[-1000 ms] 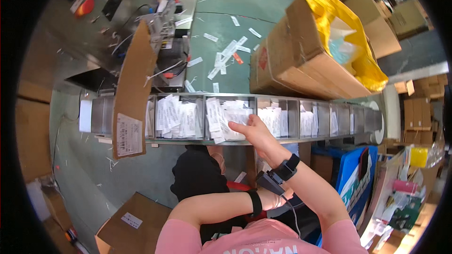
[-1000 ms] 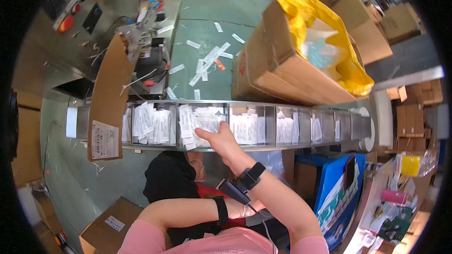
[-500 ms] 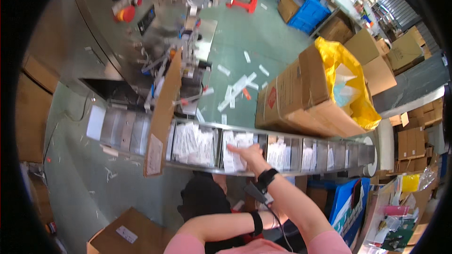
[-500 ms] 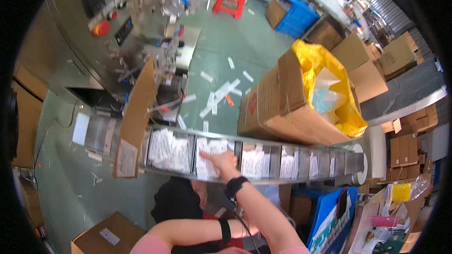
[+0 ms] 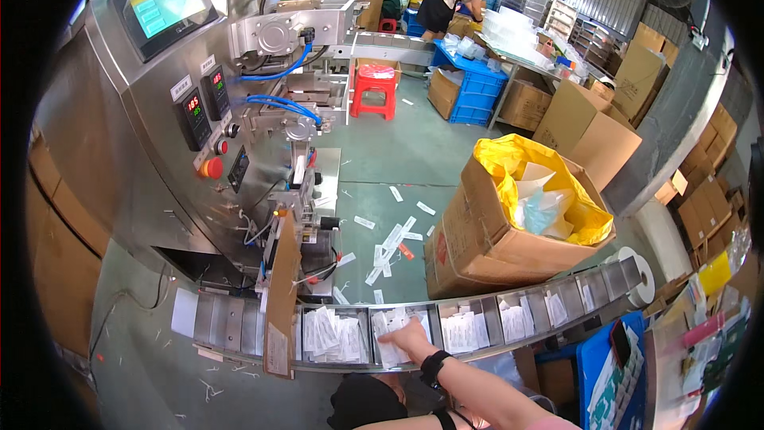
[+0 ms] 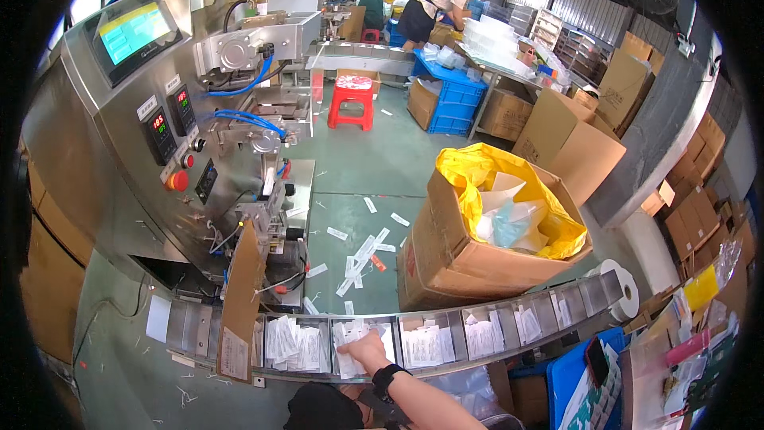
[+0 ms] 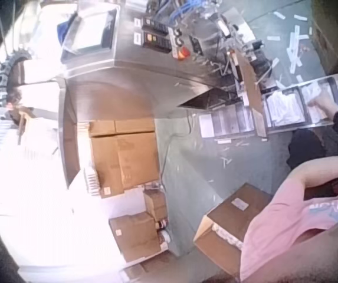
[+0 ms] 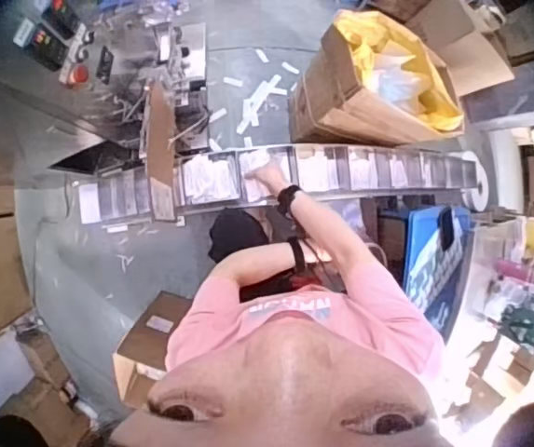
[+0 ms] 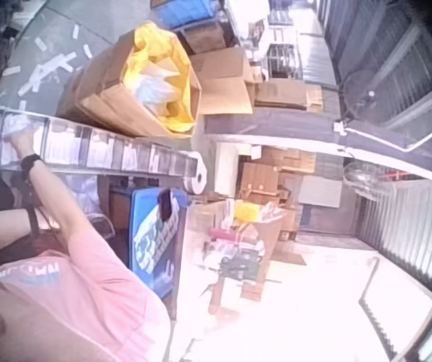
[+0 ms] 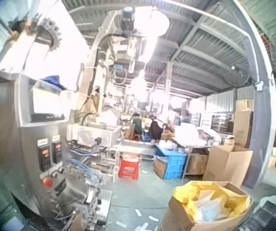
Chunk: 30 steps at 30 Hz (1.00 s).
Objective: Counting and stacking small adhesive labels and placing them into plastic bags on a production line.
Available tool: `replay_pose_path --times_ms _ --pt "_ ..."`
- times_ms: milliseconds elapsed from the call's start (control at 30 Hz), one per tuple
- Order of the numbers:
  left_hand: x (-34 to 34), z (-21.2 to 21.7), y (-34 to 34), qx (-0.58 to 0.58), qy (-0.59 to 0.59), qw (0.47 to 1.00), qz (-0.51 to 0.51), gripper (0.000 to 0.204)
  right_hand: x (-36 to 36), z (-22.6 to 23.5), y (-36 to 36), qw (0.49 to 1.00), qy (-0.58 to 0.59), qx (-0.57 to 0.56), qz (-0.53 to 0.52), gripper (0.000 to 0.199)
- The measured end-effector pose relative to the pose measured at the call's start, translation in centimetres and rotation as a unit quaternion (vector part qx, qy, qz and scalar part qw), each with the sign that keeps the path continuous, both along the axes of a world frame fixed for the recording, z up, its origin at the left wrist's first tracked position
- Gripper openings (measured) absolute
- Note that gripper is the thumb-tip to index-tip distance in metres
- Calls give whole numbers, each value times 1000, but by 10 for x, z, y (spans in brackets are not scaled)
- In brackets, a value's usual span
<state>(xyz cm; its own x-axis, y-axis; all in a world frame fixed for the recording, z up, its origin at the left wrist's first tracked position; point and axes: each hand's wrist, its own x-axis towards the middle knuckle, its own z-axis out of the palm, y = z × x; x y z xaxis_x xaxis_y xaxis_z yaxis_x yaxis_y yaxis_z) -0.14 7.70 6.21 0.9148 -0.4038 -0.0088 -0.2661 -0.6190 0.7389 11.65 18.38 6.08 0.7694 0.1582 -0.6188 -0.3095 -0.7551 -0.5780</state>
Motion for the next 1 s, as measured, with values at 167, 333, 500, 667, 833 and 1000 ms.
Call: replay_pose_path --times_ms 167,333,500,667,833,1000 --pt "4 -6 -15 -22 16 1000 -14 39 11 22 -19 999 -18 22 16 71" --pt "-10 -14 11 -35 22 998 -41 39 25 29 -52 986 -34 160 11 60" --pt "4 -6 13 -37 28 997 -63 39 31 77 -117 909 74 401 -79 50" --pt "40 32 52 -148 228 934 232 35 32 101 -221 838 132 518 -110 48" --pt "77 58 0 -612 313 656 312 37 6 113 -290 800 115 569 -154 54" --pt "88 86 -65 -647 266 668 252 41 -2 116 -339 750 62 616 -231 55"
